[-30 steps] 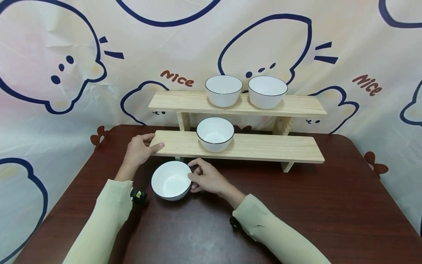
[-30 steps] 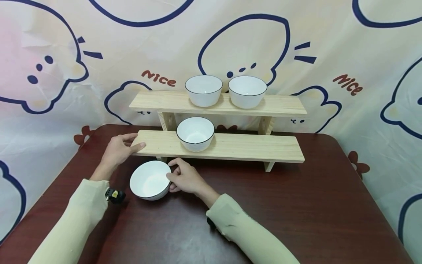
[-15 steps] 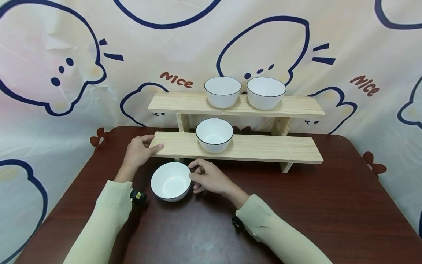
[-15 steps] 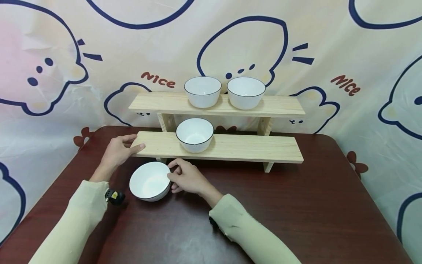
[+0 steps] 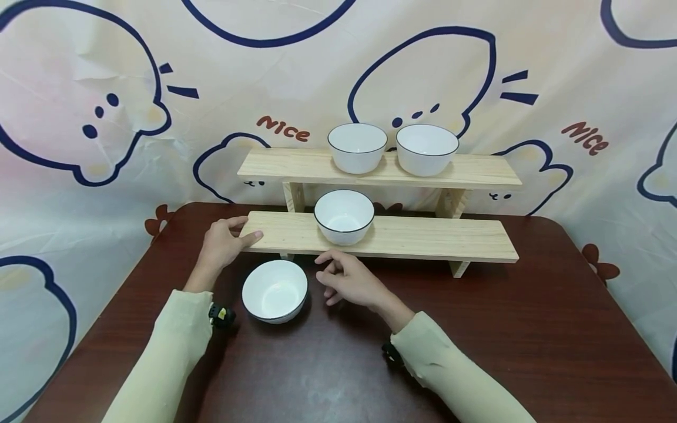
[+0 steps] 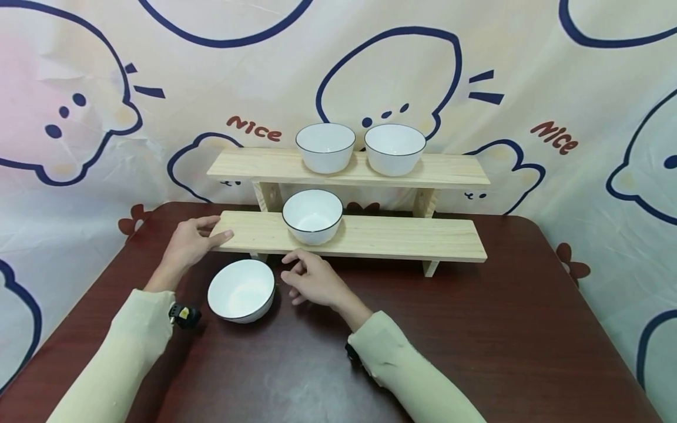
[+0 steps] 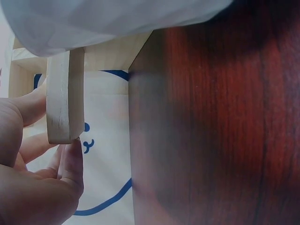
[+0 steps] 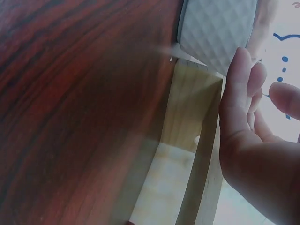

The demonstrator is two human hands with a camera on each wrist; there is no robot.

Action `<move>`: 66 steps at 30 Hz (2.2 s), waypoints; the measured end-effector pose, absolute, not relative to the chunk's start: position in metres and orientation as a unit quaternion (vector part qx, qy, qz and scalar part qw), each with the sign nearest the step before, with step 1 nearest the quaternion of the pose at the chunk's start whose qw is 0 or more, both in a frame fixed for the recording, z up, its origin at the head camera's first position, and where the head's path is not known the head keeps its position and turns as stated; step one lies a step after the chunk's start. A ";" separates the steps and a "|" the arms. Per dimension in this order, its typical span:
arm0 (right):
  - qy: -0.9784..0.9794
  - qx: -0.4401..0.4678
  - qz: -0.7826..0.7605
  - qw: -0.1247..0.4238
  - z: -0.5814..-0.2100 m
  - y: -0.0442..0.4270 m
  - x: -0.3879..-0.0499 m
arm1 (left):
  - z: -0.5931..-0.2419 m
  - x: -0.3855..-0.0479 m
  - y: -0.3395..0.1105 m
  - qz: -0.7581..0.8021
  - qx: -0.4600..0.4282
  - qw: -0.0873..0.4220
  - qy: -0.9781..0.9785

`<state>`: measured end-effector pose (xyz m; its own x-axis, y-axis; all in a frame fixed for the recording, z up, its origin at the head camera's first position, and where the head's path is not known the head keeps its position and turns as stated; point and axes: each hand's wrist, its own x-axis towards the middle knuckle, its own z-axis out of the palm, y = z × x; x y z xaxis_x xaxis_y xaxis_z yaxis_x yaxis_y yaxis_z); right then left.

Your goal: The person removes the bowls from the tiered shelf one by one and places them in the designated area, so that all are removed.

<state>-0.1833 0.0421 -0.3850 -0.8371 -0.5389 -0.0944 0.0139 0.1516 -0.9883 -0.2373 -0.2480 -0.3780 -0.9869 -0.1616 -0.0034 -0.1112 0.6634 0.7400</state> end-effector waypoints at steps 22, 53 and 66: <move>0.753 -0.217 -0.602 0.155 -0.367 0.088 -0.197 | -0.379 -0.235 -0.248 -0.401 0.063 0.033 -0.913; 0.728 -0.092 -0.675 0.076 -0.348 0.119 -0.231 | -0.375 -0.238 -0.245 -0.399 0.072 0.022 -0.914; 0.752 -0.095 -0.648 0.073 -0.341 0.111 -0.251 | -0.378 -0.237 -0.249 -0.391 0.072 0.017 -0.917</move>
<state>-0.2514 0.1111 -0.3413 -0.9711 -0.2383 0.0131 -0.0482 0.1421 -0.9887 -0.2371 -0.2489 -0.3776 -0.9891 -0.1451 -0.0255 -0.1189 0.6839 0.7198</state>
